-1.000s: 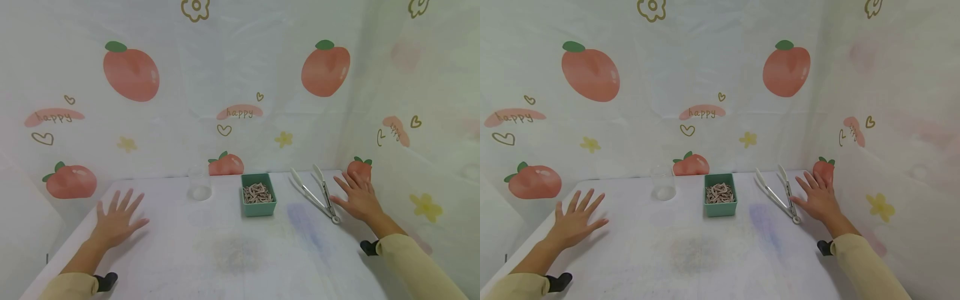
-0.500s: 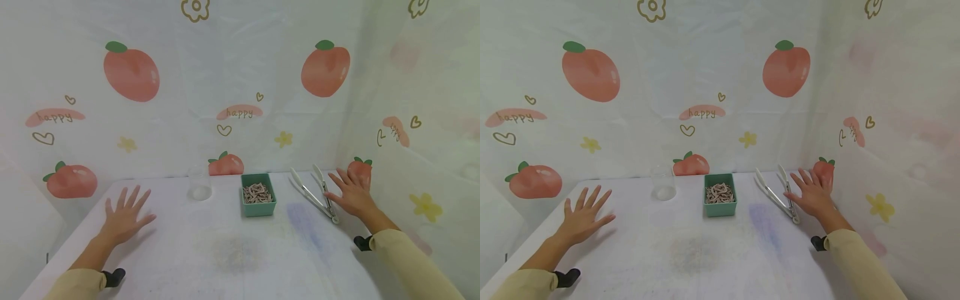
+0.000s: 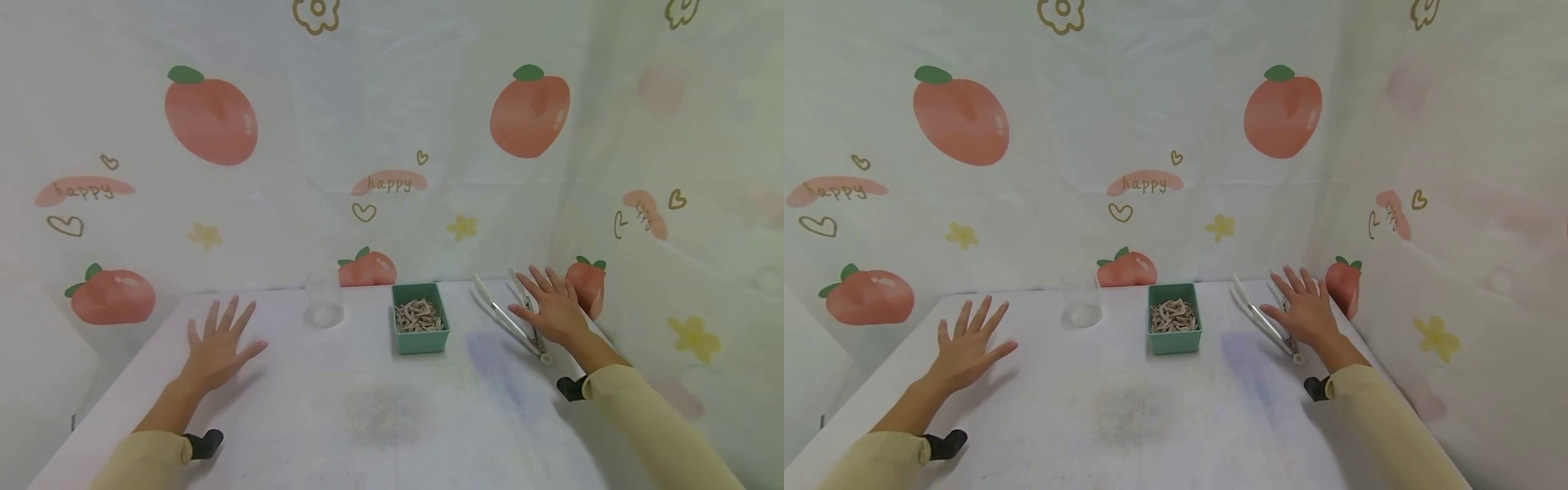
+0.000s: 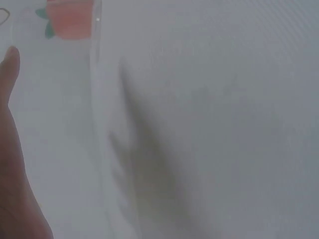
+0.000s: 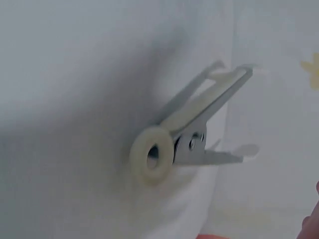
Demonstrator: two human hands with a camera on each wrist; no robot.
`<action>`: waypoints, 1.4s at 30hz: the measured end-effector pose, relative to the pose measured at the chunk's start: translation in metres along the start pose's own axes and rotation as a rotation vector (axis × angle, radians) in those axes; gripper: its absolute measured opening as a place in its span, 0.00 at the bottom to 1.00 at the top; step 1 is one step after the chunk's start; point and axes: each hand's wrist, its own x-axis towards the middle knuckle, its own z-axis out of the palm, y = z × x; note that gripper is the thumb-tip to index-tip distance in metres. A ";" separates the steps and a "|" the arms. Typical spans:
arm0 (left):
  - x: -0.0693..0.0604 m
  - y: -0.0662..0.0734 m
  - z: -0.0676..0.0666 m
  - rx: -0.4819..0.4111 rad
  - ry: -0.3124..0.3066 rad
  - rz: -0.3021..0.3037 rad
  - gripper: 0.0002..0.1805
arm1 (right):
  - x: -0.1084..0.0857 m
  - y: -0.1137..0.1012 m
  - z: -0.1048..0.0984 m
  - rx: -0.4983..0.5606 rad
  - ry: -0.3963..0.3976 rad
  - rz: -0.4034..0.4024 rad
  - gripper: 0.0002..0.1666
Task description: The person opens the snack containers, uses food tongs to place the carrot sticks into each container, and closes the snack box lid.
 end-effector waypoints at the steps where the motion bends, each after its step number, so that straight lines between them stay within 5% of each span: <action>1: 0.001 0.001 0.001 -0.013 0.007 -0.005 0.46 | 0.002 -0.002 0.002 0.009 0.008 -0.002 0.46; 18: 0.025 0.025 0.004 -0.170 0.075 -0.051 0.45 | 0.021 -0.040 0.012 0.186 0.128 -0.048 0.43; 23: 0.031 0.032 0.006 -0.222 0.111 -0.050 0.45 | 0.025 -0.054 0.011 0.295 0.120 -0.004 0.41; 42: 0.060 0.061 0.015 -0.661 0.138 -0.108 0.43 | 0.029 -0.096 0.047 0.648 0.283 0.043 0.28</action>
